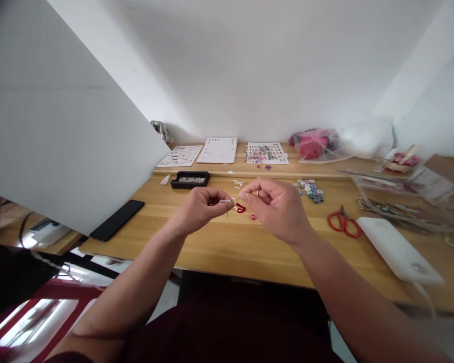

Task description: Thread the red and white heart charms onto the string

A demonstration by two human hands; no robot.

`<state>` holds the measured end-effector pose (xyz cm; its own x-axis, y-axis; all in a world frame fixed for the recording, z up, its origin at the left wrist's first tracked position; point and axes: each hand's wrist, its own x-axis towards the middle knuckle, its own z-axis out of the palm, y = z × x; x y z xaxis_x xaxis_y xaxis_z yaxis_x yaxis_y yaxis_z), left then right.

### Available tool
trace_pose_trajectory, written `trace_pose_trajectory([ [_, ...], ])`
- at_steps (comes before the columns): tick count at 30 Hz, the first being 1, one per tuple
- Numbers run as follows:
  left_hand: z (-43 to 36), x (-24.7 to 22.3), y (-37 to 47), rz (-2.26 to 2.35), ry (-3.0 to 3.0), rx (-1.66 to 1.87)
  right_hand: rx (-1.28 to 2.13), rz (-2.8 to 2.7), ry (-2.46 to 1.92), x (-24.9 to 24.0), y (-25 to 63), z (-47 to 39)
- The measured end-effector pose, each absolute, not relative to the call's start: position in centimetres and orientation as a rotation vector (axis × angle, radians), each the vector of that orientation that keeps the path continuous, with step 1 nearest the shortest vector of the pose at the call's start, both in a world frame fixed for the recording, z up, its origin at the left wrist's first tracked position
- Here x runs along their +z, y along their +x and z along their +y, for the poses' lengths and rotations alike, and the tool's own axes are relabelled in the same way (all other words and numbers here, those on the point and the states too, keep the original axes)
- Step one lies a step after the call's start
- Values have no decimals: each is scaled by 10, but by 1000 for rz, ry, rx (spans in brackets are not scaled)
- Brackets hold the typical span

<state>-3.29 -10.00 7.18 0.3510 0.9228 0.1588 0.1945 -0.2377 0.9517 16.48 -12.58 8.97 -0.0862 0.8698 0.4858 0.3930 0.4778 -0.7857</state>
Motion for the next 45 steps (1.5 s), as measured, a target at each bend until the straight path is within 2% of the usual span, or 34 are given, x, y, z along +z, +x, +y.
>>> trace_pose_trajectory([
  [3, -106, 72, -35, 906, 1615, 921, 685, -1685, -1074, 88, 167, -110],
  [9, -104, 71, -39, 813, 1430, 1027, 1482, -1278, -955, 54, 161, -92],
  [13, -99, 66, -36, 827, 1339, 1182, 1740, -1051, -886, 32, 149, -102],
  [16, -94, 57, -35, 913, 1332, 1281, 1707, -1085, -924, 31, 144, -113],
  [19, -90, 49, -36, 1047, 1423, 1306, 1422, -1330, -1031, 40, 147, -123],
  [23, -91, 45, -37, 1128, 1608, 1127, 884, -1699, -1156, 60, 158, -131],
  [27, -100, 51, -36, 1039, 1634, 923, 747, -1805, -1125, 76, 167, -122],
  [31, -105, 54, -36, 883, 1554, 851, 983, -1704, -1056, 70, 168, -100],
  [35, -103, 52, -37, 829, 1441, 979, 1473, -1355, -976, 39, 163, -88],
  [39, -96, 44, -34, 882, 1373, 1142, 1801, -1045, -903, 9, 153, -98],
  [42, -92, 37, -33, 1003, 1406, 1229, 1861, -1013, -896, 6, 148, -111],
  [45, -91, 34, -32, 1154, 1527, 1247, 1672, -1208, -963, 18, 152, -121],
])
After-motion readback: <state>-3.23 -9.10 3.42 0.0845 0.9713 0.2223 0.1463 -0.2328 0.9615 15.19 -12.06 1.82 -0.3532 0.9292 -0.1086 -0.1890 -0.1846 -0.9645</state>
